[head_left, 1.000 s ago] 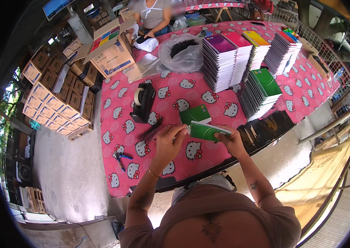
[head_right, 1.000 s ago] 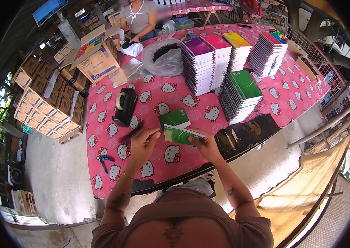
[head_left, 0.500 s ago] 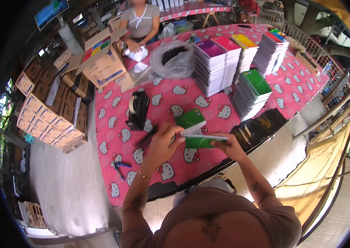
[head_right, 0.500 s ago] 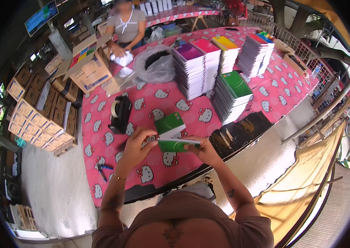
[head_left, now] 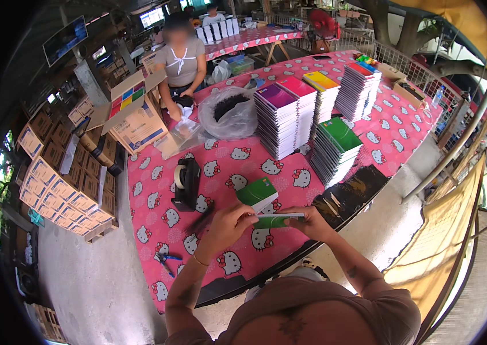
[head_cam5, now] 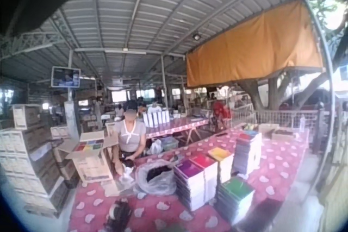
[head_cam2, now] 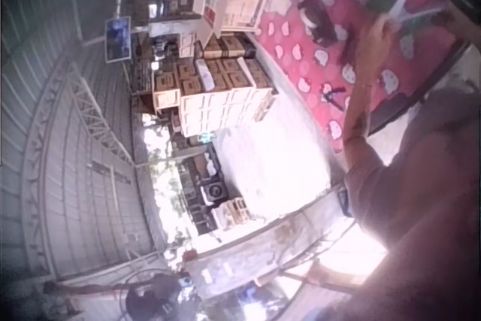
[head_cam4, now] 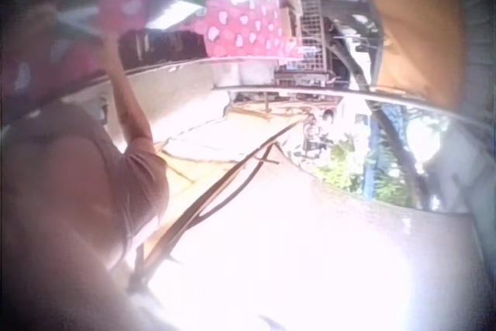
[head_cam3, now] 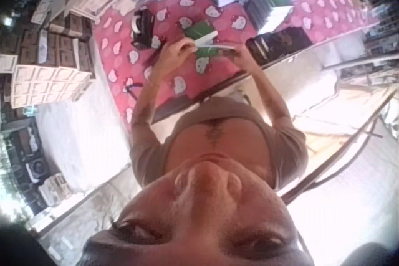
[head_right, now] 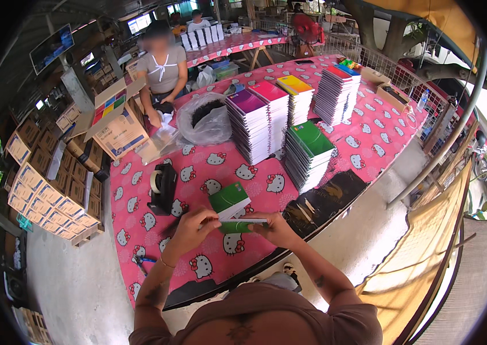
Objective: The person organizes and packs notebooks by placing them into stacks on a table and checking their binding.
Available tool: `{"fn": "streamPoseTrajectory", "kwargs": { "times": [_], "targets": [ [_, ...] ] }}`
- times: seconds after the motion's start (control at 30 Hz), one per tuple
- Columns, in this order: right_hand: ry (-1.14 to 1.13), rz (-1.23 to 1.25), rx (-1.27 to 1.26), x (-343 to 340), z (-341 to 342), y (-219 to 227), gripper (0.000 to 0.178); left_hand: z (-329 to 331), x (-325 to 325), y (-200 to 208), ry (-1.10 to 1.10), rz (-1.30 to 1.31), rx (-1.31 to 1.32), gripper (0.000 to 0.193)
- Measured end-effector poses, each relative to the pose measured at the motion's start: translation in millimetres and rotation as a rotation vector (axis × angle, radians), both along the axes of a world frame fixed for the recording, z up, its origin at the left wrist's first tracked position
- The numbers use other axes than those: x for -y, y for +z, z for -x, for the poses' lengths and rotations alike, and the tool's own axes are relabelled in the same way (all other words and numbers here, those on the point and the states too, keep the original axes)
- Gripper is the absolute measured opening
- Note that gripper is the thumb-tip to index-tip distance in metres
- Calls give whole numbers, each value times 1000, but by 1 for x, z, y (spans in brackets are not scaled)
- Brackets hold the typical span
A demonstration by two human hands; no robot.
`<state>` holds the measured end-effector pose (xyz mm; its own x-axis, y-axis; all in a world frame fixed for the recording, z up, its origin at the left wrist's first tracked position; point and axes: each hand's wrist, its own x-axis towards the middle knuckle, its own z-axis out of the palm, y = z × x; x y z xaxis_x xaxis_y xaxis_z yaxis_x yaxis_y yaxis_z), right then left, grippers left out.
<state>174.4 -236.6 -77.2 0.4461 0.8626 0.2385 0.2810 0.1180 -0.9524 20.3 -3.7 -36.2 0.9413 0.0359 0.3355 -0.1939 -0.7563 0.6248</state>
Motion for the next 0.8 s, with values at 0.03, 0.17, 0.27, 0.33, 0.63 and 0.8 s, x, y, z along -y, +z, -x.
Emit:
{"fn": "streamPoseTrajectory", "kwargs": {
  "times": [0.03,0.17,0.27,0.33,0.63,0.8],
  "targets": [
    [-8,3,13,0,0,2,31,0,1,0,6,34,-23,29],
    [-71,25,45,0,8,13,31,-3,20,7,140,-287,111,45],
    [-185,-52,-94,-5,15,7,30,-14,49,5,450,-604,155,64],
    [-239,-77,-140,-8,15,0,29,-10,67,-25,469,-688,137,73],
    [-224,-74,-199,-12,17,4,28,-12,69,-34,416,-744,78,81],
    [-155,-19,-336,-10,24,2,30,-42,52,5,574,-686,139,85]
  ]
}}
